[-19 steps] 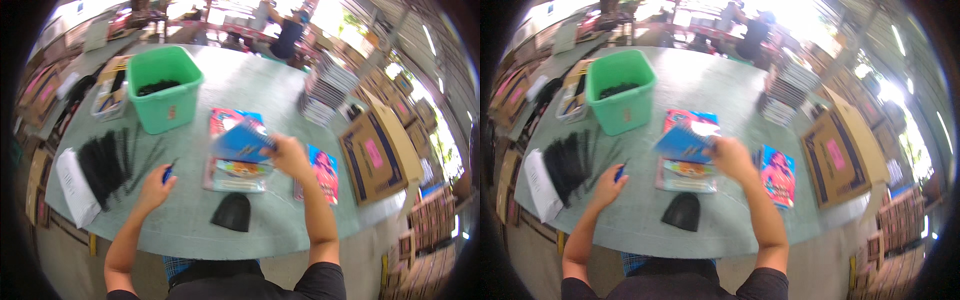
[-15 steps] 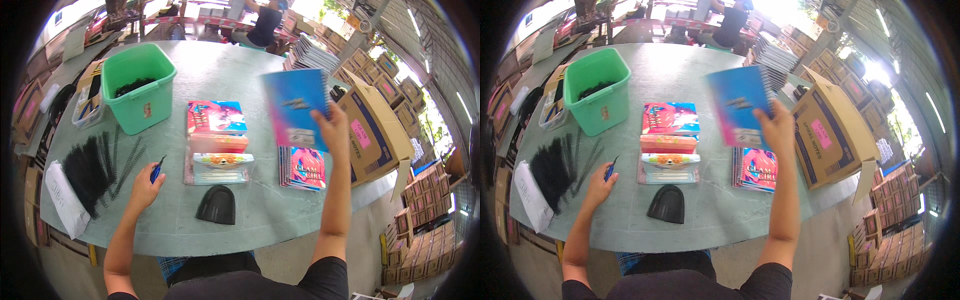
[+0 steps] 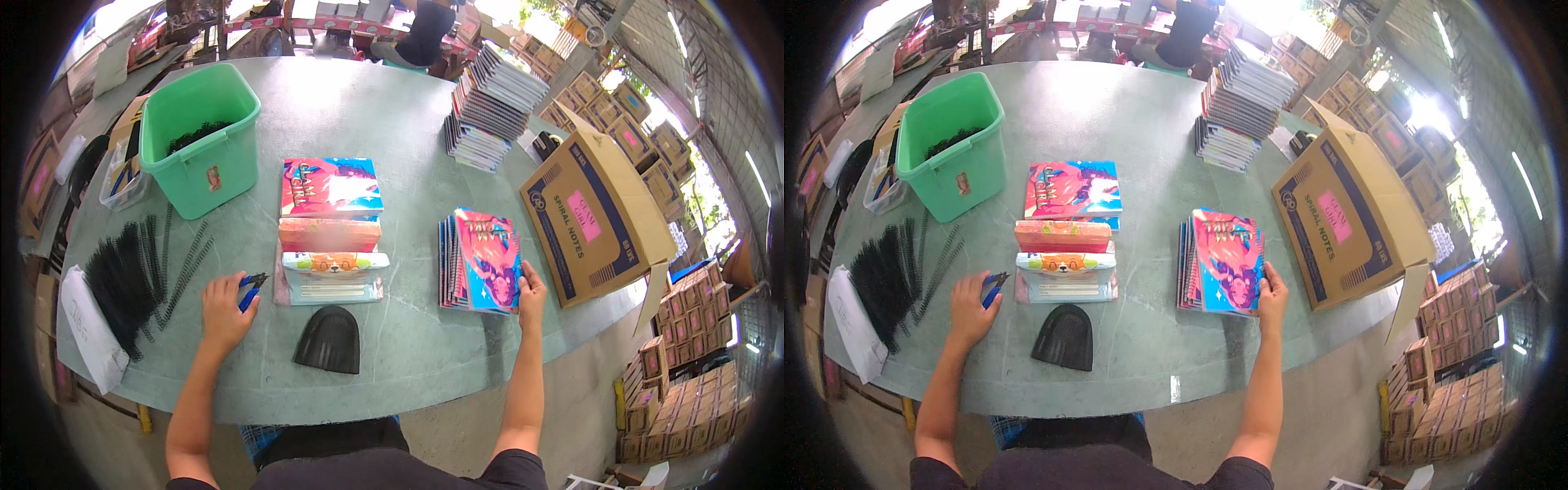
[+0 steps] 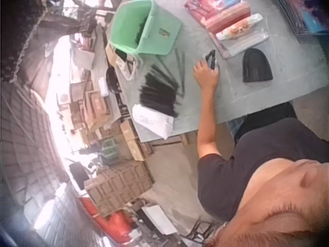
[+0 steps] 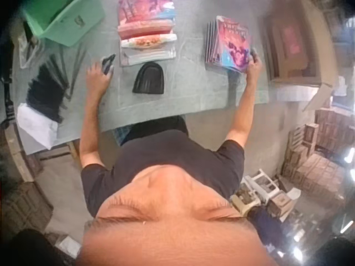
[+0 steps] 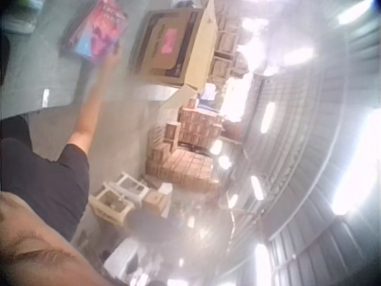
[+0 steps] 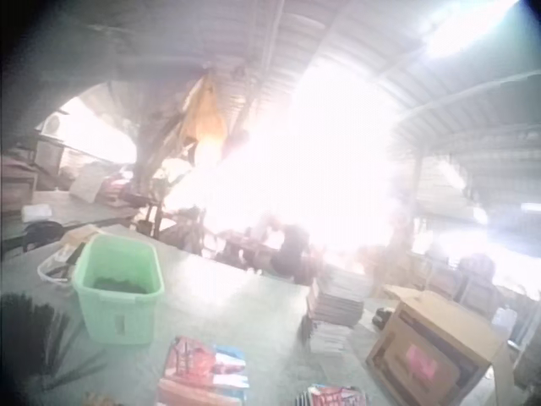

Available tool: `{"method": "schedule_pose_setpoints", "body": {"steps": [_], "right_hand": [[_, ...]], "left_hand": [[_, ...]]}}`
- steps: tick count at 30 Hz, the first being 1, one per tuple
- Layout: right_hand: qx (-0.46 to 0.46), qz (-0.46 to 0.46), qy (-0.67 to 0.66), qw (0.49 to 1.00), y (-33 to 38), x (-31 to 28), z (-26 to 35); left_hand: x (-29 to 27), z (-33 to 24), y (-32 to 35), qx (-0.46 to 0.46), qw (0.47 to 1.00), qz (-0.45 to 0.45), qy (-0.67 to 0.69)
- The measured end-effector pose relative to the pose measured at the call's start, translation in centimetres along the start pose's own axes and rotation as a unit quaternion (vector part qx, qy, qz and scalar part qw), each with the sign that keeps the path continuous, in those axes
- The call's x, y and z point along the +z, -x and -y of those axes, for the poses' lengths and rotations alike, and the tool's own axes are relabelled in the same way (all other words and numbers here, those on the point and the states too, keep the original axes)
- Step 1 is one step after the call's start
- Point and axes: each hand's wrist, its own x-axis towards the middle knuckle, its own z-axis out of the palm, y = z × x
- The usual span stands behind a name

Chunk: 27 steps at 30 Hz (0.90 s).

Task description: The person threads black plastic spiral coils through the pre-punched holes of notebook pages and covers, then trims the ends of the coils using shears.

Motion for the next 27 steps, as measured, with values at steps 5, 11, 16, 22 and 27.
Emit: {"method": "schedule_pose_setpoints", "body": {"steps": [5, 11, 16, 22, 27], "right_hand": [[0.045, -0.053, 0.056, 0.996, 0.0, -0.6, -0.6], [-0.211, -0.053, 0.334, 0.917, -2.6, 3.1, 5.3], [-0.425, 0.180, 0.202, 0.864, -4.9, 18.3, 14.3], [-0.567, 0.445, 0.315, 0.617, -5.2, 33.5, 16.6], [-0.594, 0.474, 0.396, 0.516, -2.8, 38.7, 15.3]], "left_hand": [[1.3, 0.2, 0.1, 0.008, 0.996, -0.078, -0.049], [0.6, -0.5, 0.4, -0.034, 0.997, -0.048, -0.049], [0.1, -0.8, 0.3, -0.032, 0.997, -0.044, -0.060], [-0.2, -0.5, 0.1, -0.020, 0.999, -0.039, -0.020], [-0.2, -0.3, 0.0, -0.037, 0.999, -0.027, -0.004]]}}
